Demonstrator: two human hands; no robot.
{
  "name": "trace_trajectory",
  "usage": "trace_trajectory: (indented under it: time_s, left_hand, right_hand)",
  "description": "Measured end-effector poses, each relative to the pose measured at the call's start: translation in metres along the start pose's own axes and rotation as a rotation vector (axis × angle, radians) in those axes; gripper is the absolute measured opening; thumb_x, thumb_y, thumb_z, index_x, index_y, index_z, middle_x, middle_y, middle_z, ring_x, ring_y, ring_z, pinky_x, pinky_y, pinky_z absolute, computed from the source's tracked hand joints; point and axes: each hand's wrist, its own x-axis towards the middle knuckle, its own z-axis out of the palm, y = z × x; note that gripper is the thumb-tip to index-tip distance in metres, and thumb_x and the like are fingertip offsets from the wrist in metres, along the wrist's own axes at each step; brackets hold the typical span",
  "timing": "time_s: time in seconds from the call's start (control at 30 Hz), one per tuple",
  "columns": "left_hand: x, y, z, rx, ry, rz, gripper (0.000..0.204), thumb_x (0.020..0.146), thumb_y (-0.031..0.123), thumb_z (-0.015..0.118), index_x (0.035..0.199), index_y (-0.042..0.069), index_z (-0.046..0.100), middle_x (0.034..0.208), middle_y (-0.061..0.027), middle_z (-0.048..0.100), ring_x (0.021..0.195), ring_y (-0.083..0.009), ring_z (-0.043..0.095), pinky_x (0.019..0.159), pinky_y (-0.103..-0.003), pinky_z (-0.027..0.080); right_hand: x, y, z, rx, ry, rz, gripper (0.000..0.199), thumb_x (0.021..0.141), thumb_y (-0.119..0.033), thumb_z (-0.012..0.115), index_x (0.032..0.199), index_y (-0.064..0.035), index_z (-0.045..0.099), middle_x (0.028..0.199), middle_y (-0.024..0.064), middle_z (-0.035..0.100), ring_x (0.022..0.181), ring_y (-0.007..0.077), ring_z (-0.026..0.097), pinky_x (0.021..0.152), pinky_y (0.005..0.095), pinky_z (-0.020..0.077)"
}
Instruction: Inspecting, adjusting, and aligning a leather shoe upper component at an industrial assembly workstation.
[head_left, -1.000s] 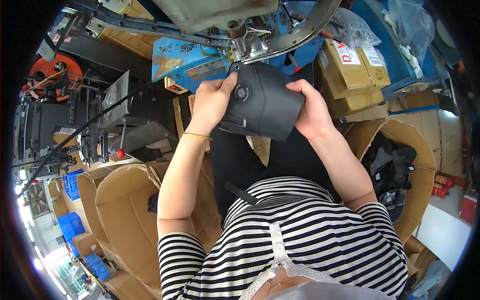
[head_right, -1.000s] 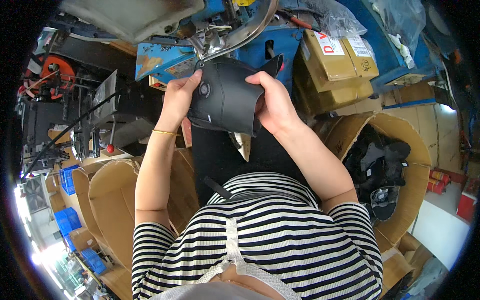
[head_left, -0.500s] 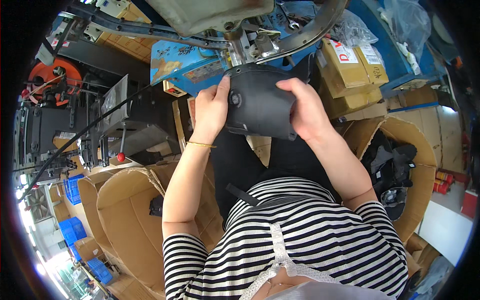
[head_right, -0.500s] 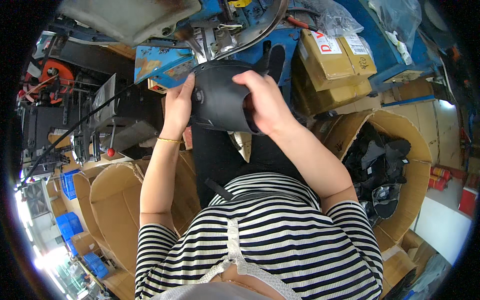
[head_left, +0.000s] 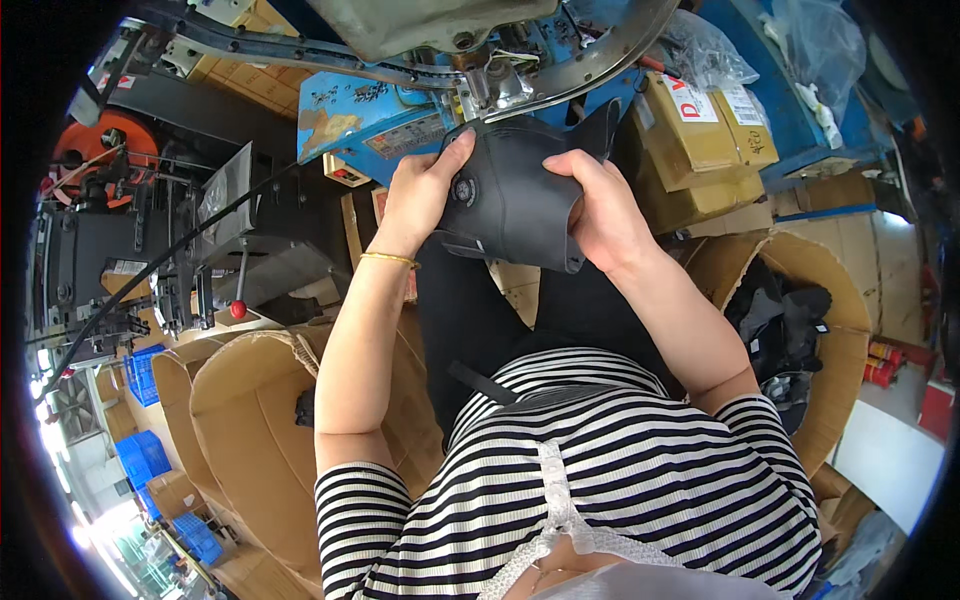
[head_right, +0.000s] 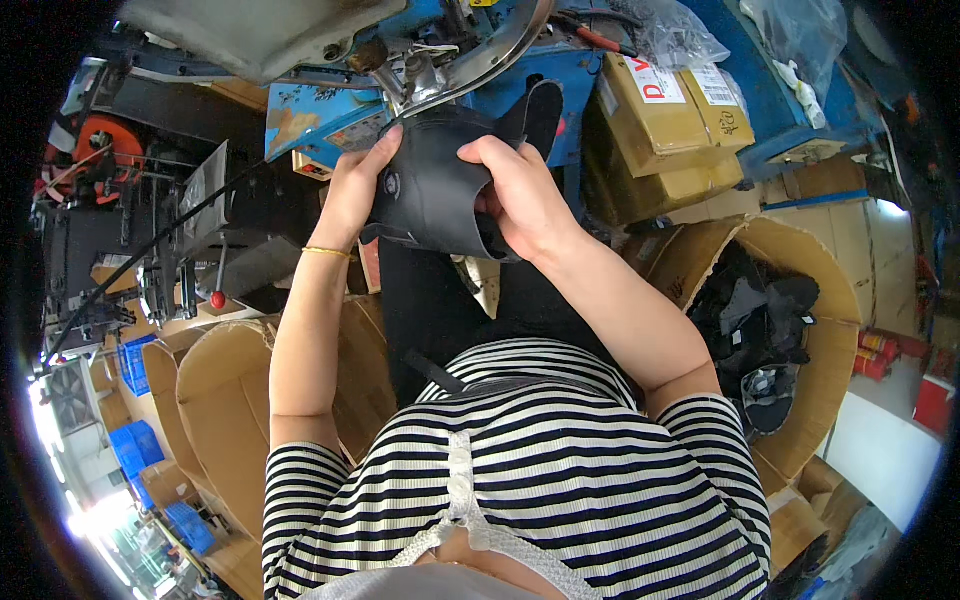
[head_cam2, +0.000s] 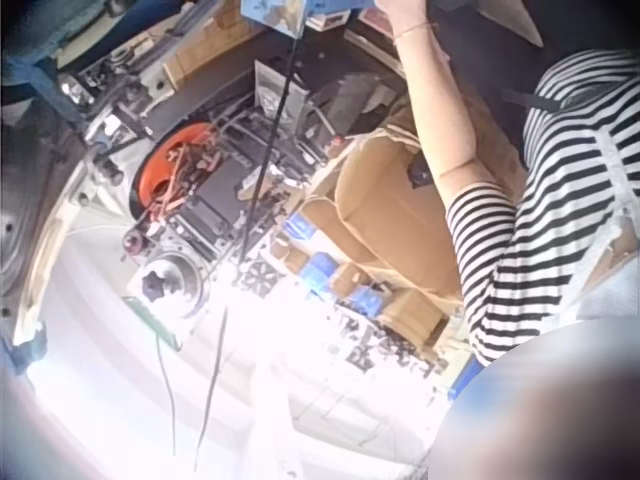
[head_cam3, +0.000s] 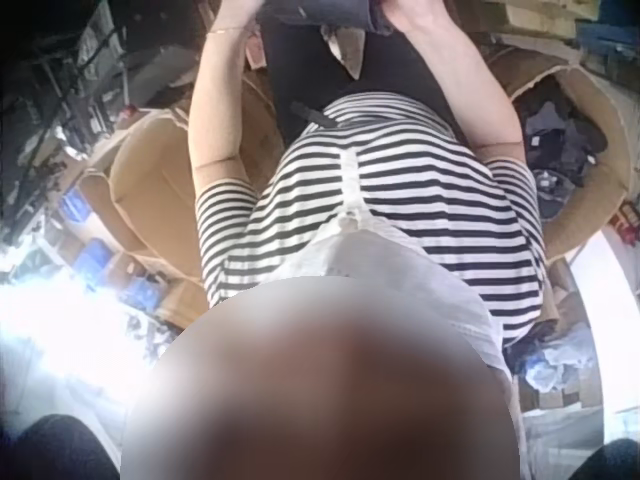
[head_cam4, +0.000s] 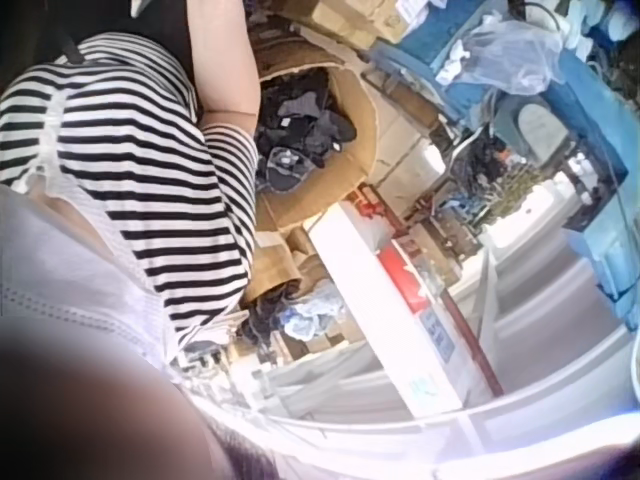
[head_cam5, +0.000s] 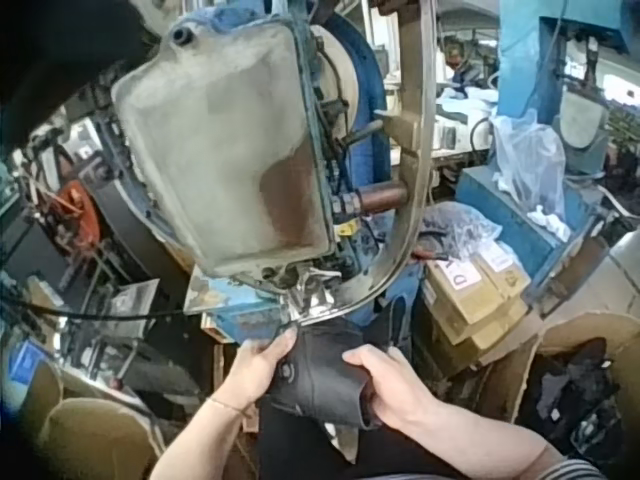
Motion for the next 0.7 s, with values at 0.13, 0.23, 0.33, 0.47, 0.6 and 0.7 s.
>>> trace_trajectory:
  time_s: [0.13, 0.23, 0.33, 0.47, 0.6, 0.7]
  left_hand:
    - [0.0, -0.001, 0.001, -0.025, 0.005, 0.001, 0.065, 0.084, 0.056, 0.061, 0.075, -0.009, 0.067, 0.066, -0.0059, 0.06, 0.067, -0.0124, 0.055, 0.066, -0.027, 0.044]
    - [-0.001, 0.002, 0.003, -0.03, 0.028, 0.011, 0.064, 0.085, 0.054, 0.061, 0.074, -0.009, 0.067, 0.067, -0.0062, 0.06, 0.067, -0.0123, 0.054, 0.066, -0.027, 0.043]
    - [-0.002, -0.001, 0.003, -0.056, 0.042, 0.021, 0.063, 0.085, 0.053, 0.061, 0.077, -0.009, 0.066, 0.071, -0.007, 0.061, 0.071, -0.0125, 0.054, 0.068, -0.027, 0.043]
    - [-0.006, -0.006, -0.001, 0.067, 0.22, 0.161, 0.05, 0.087, 0.044, 0.064, 0.09, -0.006, 0.062, 0.082, -0.0067, 0.063, 0.079, -0.0117, 0.056, 0.072, -0.025, 0.043]
    - [-0.008, 0.013, 0.005, -0.266, 0.144, 0.278, 0.026, 0.085, 0.022, 0.07, 0.094, 0.0, 0.059, 0.083, -0.0028, 0.06, 0.078, -0.0088, 0.054, 0.071, -0.022, 0.042]
    - [-0.004, 0.011, 0.008, -0.372, 0.068, 0.168, 0.03, 0.082, 0.021, 0.072, 0.098, -0.001, 0.058, 0.083, -0.0038, 0.059, 0.077, -0.0095, 0.053, 0.069, -0.022, 0.042]
  right_hand:
    - [-0.005, -0.003, 0.008, 0.048, 0.01, -0.012, 0.021, 0.082, -0.016, 0.061, 0.09, 0.0031, 0.061, 0.082, 0.0084, 0.062, 0.065, 0.0159, 0.06, 0.06, 0.0301, 0.0514]
    - [-0.003, -0.004, 0.005, 0.029, -0.028, -0.032, 0.021, 0.082, -0.016, 0.061, 0.09, 0.004, 0.061, 0.083, 0.0091, 0.062, 0.063, 0.0159, 0.06, 0.062, 0.0307, 0.0521]
    - [0.0, -0.003, 0.004, 0.002, -0.02, -0.008, 0.022, 0.083, -0.016, 0.061, 0.091, 0.0042, 0.06, 0.085, 0.0093, 0.063, 0.069, 0.0158, 0.061, 0.063, 0.0296, 0.0513]
    - [-0.006, 0.01, 0.017, -0.05, -0.123, -0.092, 0.024, 0.084, -0.015, 0.062, 0.105, -0.0049, 0.057, 0.097, 0.004, 0.062, 0.086, 0.0131, 0.06, 0.065, 0.0283, 0.0506]
    - [-0.005, 0.008, 0.026, -0.092, -0.168, -0.108, 0.027, 0.085, -0.015, 0.062, 0.108, -0.0042, 0.055, 0.098, 0.0042, 0.062, 0.087, 0.0134, 0.06, 0.064, 0.0287, 0.052]
    - [-0.001, 0.006, 0.022, -0.131, -0.15, -0.08, 0.029, 0.085, -0.016, 0.062, 0.11, -0.0044, 0.054, 0.098, 0.0042, 0.062, 0.087, 0.0134, 0.06, 0.064, 0.0282, 0.0522]
